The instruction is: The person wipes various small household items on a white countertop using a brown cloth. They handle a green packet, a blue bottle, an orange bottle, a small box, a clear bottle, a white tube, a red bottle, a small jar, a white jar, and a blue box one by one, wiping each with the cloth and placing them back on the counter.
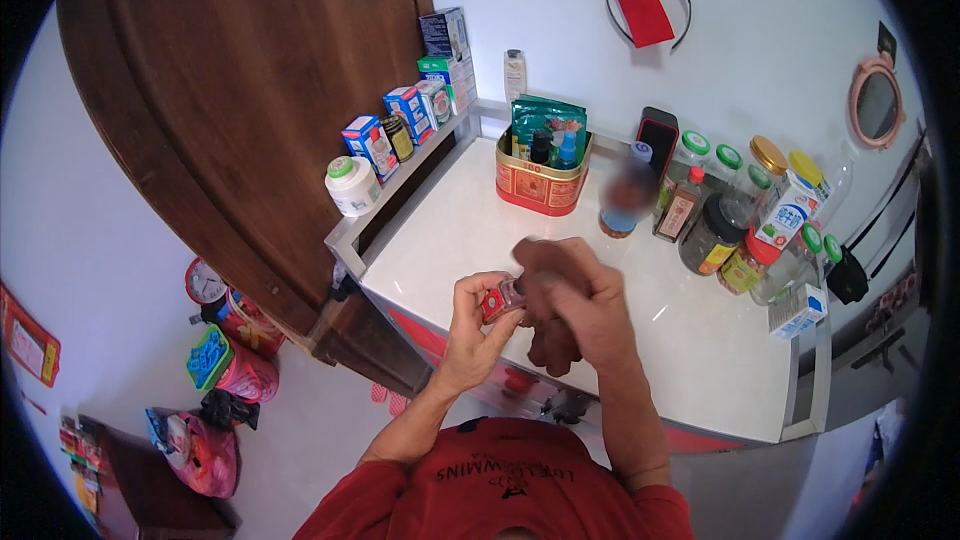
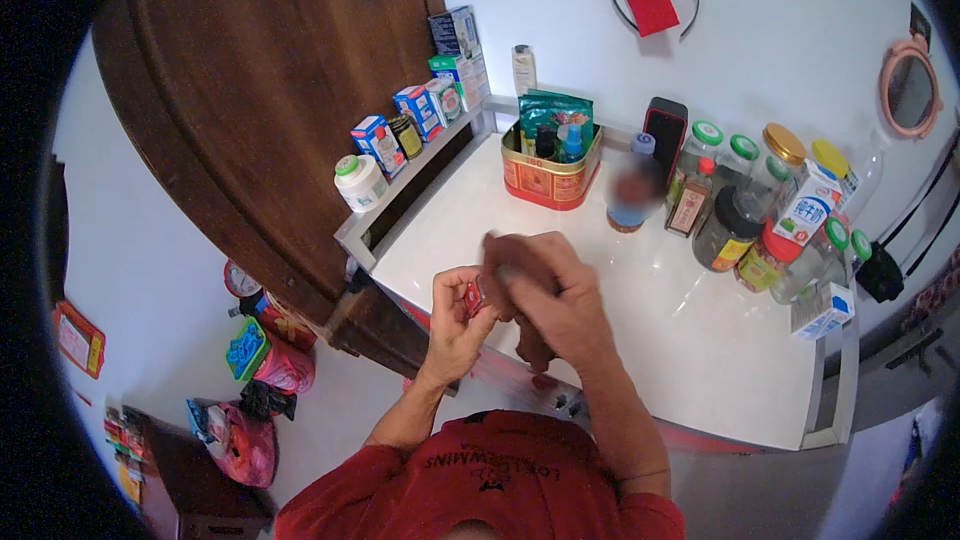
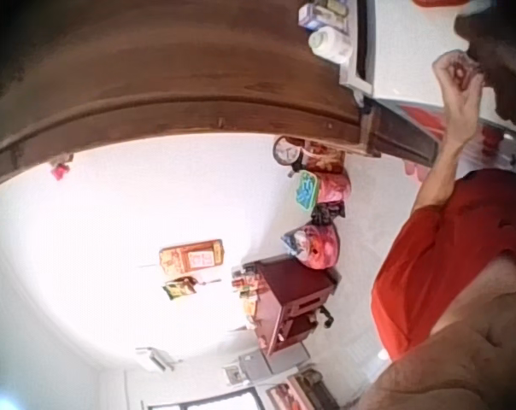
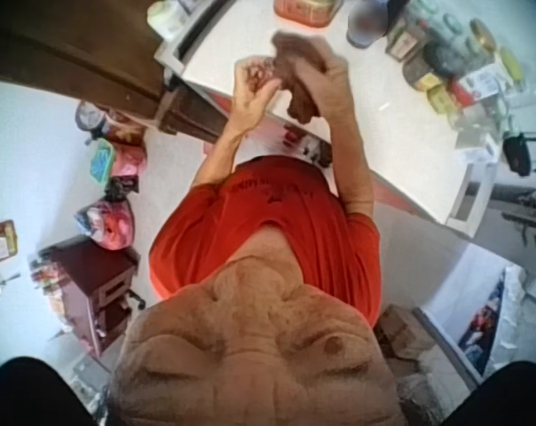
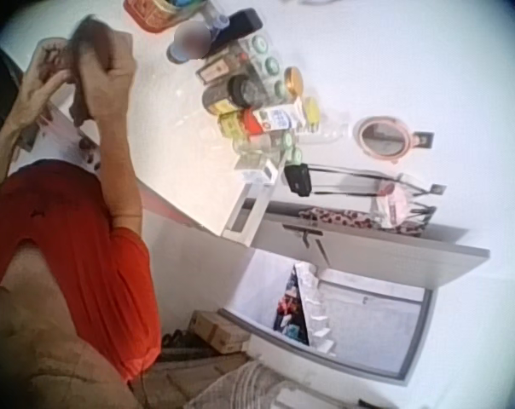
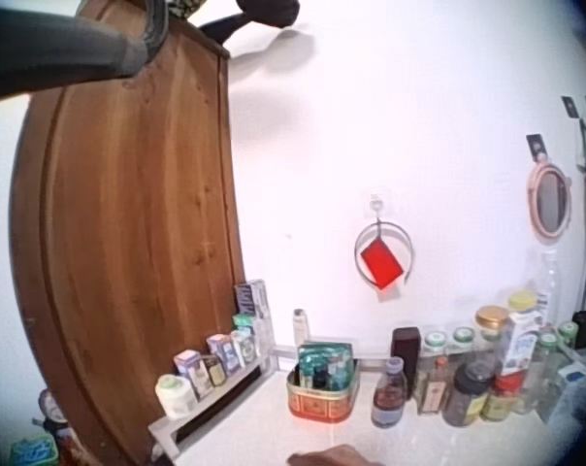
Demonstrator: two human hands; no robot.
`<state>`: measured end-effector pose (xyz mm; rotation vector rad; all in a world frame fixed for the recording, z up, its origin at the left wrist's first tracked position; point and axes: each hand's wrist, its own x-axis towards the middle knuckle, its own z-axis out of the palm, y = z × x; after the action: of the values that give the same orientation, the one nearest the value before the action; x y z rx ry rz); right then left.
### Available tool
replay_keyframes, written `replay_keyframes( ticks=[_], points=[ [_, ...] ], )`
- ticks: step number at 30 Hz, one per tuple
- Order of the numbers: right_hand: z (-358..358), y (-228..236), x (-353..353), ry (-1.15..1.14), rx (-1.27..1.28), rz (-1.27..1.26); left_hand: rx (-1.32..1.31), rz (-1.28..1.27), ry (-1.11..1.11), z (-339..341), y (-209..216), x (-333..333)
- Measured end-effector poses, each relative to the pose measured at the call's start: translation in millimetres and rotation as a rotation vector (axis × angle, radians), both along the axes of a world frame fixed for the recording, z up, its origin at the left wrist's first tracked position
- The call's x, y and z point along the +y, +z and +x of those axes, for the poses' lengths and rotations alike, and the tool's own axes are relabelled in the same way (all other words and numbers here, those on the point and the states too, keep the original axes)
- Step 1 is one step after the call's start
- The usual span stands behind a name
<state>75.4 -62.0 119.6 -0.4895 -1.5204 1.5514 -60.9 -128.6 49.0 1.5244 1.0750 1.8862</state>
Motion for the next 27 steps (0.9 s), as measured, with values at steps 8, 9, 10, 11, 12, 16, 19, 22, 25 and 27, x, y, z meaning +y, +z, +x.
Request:
replay_keyframes(
  ticks=[8, 9, 10, 11, 12, 16, 19, 22, 25, 27],
  points=[
    [3.8, -9.4, 6.3, 0.051, 0.077, -0.349, 0.541, 0.105, 0.281, 1.6, 11.3, -7.4],
    [-0.5, -19.8, 12.3, 0.028, 0.175, -0.397, 0.422, 0.07, 0.228, 4.7, 5.8, -6.3],
    [-5.3, -21.6, 15.8, 0.01, 0.272, -0.441, 0.302, 0.039, 0.182, 4.9, 1.8, -4.4],
    [-3.9, -21.3, 12.0, 0.015, 0.338, -0.457, 0.297, 0.036, 0.234, 4.0, 0.4, -3.4],
    [-0.4, -17.1, 6.4, 0.033, 0.302, -0.394, 0.291, 0.034, 0.286, 3.0, -0.5, -2.4],
    [-9.0, -19.9, -8.2, -0.269, -0.07, 0.259, 0.503, 0.054, 0.433, 3.3, 8.8, -4.0],
    [-16.8, -27.2, -8.9, -0.46, -0.129, 0.495, 0.614, 0.093, 0.508, 6.7, 10.0, -2.7],
    [-12.0, -29.3, -1.8, -0.347, -0.283, 0.329, 0.692, 0.133, 0.536, 7.0, 7.5, -1.4],
    [-3.5, -31.6, 18.6, -0.199, -0.438, 0.194, 0.763, 0.141, 0.53, 5.8, 3.0, 1.2],
    [-1.2, -49.1, 36.2, -0.102, -0.369, 0.106, 0.755, 0.145, 0.464, 5.1, 0.7, 1.7]
  ],
)
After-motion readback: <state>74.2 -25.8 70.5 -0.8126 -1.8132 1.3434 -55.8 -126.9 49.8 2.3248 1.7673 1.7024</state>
